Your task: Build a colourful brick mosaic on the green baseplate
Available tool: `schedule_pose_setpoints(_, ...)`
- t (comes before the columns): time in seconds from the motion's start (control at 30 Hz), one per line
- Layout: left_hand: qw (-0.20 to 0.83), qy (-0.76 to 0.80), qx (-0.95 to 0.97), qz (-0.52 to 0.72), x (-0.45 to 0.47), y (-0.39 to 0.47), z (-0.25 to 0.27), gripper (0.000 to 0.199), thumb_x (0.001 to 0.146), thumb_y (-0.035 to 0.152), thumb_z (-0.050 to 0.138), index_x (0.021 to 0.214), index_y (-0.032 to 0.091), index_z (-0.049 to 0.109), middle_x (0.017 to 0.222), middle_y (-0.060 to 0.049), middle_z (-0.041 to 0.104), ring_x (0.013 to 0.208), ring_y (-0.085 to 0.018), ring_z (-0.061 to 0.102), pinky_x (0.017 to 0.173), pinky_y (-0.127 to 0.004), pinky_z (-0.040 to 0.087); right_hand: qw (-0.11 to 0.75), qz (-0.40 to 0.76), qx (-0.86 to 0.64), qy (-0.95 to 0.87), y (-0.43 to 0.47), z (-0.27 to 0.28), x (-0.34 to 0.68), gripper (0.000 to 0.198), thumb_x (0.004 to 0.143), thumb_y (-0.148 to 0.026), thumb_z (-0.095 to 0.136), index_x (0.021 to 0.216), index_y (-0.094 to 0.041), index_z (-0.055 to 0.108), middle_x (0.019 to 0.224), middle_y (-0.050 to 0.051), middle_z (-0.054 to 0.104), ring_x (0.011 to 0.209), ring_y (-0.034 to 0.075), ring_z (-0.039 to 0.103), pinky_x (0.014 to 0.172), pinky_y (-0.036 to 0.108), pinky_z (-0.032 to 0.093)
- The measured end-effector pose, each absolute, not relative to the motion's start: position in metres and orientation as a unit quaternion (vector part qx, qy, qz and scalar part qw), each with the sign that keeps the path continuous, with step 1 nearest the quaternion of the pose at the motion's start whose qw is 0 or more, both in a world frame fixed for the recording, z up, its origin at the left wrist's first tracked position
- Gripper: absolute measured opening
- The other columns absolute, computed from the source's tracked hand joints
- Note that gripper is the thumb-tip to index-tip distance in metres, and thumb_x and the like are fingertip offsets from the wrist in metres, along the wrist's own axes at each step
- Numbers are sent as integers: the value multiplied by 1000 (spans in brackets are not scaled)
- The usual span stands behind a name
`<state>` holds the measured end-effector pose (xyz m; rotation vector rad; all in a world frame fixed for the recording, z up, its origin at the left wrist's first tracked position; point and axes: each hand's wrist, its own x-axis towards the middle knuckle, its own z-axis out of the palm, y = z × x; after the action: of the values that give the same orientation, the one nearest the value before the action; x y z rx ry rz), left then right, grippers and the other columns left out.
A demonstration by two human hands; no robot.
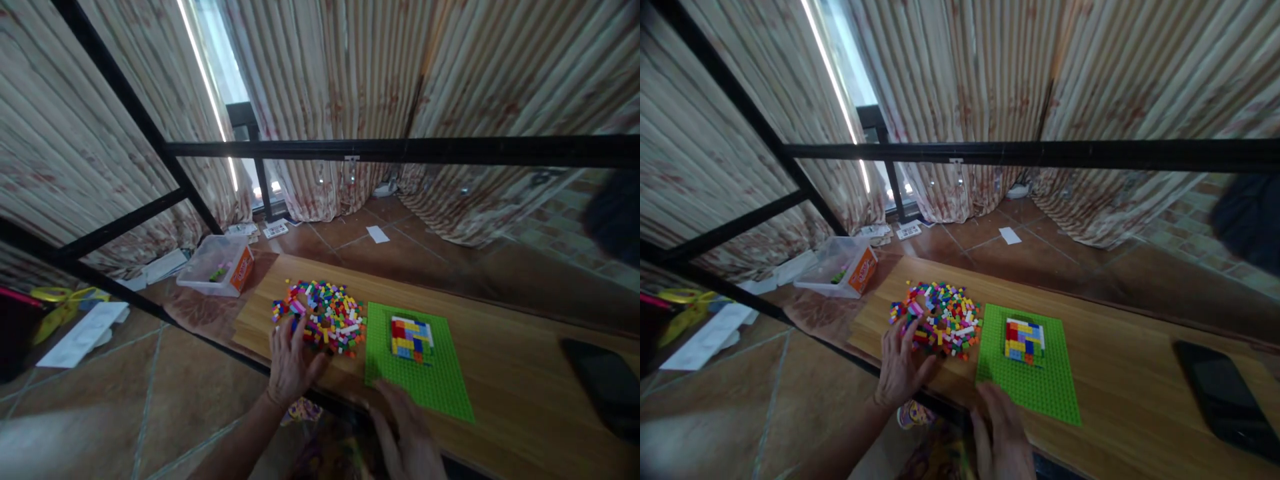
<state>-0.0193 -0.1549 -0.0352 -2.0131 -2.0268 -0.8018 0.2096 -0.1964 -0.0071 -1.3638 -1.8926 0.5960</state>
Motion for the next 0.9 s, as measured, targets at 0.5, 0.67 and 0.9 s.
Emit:
schedule_pose_setpoints(0.5,31,-768,-612,-188,-23,-122,-44,98,71,66,61,148,16,27,153,-22,23,141,-40,21,109,-59,25,322,103,-594,-730,-46,-69,95,62,93,-49,38,138,-7,38,142,25,40,136,34,30,107,56,30)
schedule_pose_setpoints(0.67,-2,-751,-633,-191,-26,-109,-44,83,80,56,57,148,18,28,152,-20,27,141,-37,24,109,-58,26,363,150,-554,-734,-46,-67,84,55,95,-45,34,139,-13,37,140,19,44,132,29,37,106,55,34)
schedule_pose_setpoints(0.9,-32,-718,-638,-278,-44,-114,-37,76,82,52,58,146,21,31,152,-17,26,140,-34,27,110,-54,29,389,170,-556,-715,-27,-43,106,46,95,-43,34,131,-18,48,132,14,53,125,25,46,105,50,37)
